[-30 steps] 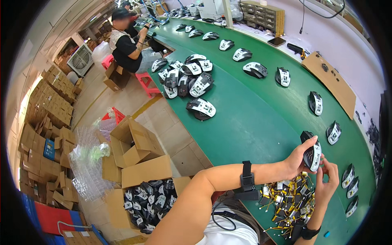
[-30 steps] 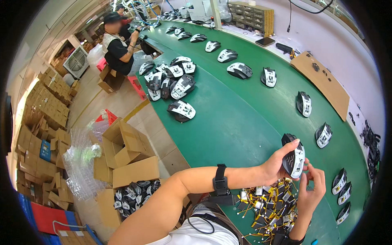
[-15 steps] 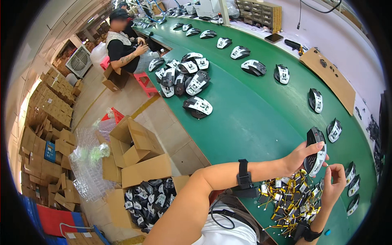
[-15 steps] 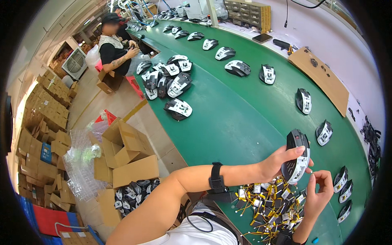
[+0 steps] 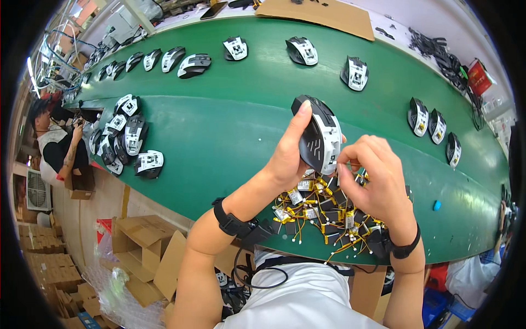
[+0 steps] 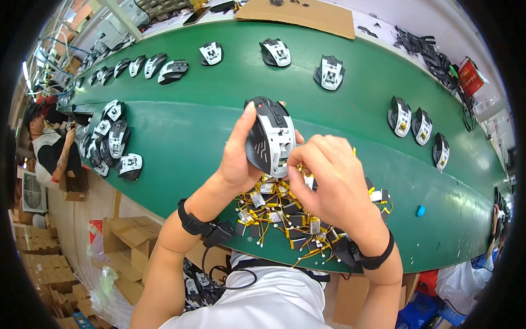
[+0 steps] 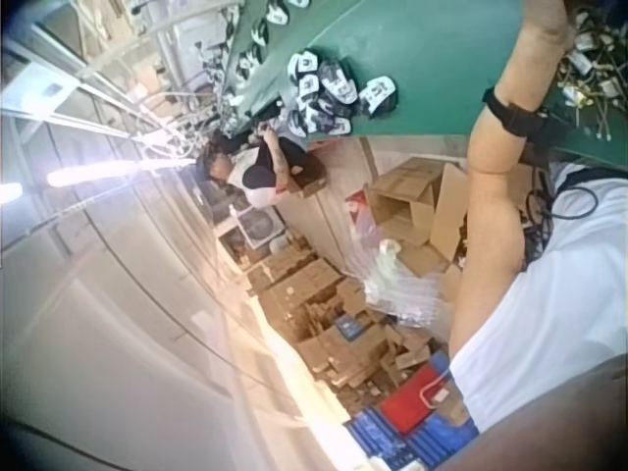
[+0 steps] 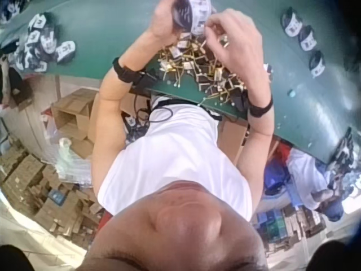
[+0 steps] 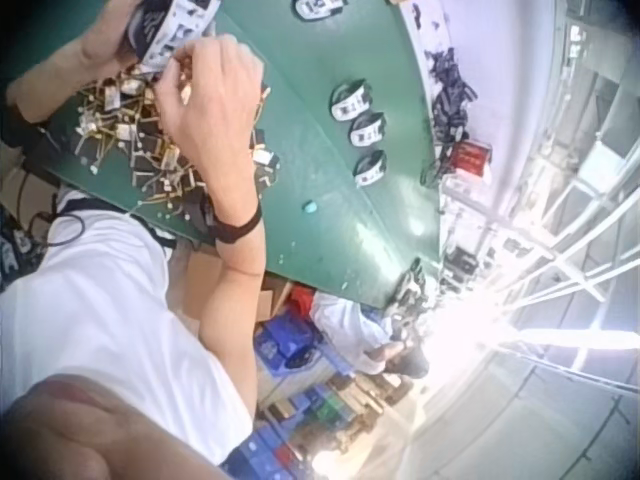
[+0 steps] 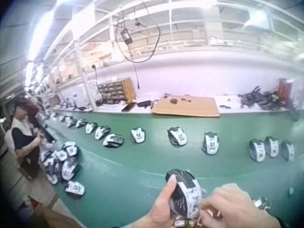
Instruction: Manually assembling wireless computer mice on a production line, inserting internal components and securing covers.
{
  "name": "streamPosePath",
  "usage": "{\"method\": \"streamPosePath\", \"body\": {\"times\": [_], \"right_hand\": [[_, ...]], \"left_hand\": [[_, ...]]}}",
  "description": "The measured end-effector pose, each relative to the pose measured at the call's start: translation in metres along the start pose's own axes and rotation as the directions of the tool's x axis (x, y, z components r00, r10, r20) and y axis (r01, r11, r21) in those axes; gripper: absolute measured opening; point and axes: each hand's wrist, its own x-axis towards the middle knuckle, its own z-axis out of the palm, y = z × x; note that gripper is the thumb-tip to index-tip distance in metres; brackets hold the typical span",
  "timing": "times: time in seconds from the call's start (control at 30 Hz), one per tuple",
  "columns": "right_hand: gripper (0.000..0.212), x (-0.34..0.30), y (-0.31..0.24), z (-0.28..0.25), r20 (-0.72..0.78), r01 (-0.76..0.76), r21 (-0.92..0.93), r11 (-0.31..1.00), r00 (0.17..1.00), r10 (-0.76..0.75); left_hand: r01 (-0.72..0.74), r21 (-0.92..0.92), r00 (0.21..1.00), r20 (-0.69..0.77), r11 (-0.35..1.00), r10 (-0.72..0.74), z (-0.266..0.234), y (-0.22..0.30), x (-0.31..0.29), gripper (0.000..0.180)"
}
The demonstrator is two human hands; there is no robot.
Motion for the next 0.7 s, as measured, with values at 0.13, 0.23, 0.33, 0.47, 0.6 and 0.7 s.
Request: {"method": "streamPosePath", "body": {"times": [0.13, 0.23, 0.33, 0.47, 0.6, 0.7], "right_hand": [[0.017, -0.002, 0.004, -0.002, -0.043, 0.121, -0.162, 0.979, 0.991, -0.130], [0.018, -0.008, 0.004, 0.001, -0.030, 0.177, -0.175, 0.968, 0.982, -0.185], [0.019, -0.005, 0.008, 0.000, 0.034, 0.197, -0.211, 0.957, 0.980, -0.194], [0.020, -0.005, 0.008, 0.002, 0.039, 0.262, -0.230, 0.937, 0.965, -0.260], [0.017, -0.006, 0.007, 0.002, 0.095, 0.266, -0.334, 0.904, 0.964, -0.249], [0.014, -0.008, 0.009, 0.004, 0.064, 0.184, -0.243, 0.952, 0.983, -0.174]], "left_hand": [[-0.048, 0.030, 0.999, 0.002, 0.998, 0.048, 0.001, -0.007, -0.002, 0.052], [-0.011, 0.010, 1.000, -0.028, 1.000, 0.012, 0.006, -0.010, -0.006, 0.049], [-0.012, 0.073, 0.999, -0.044, 0.997, 0.015, 0.009, -0.006, -0.005, 0.047], [-0.001, 0.051, 0.997, -0.074, 0.999, 0.005, 0.008, -0.009, -0.004, 0.044], [0.049, 0.071, 0.995, -0.094, 0.996, -0.043, 0.007, -0.008, -0.003, 0.043], [0.037, 0.058, 0.992, -0.119, 0.998, -0.029, 0.005, -0.011, -0.004, 0.045]]}}
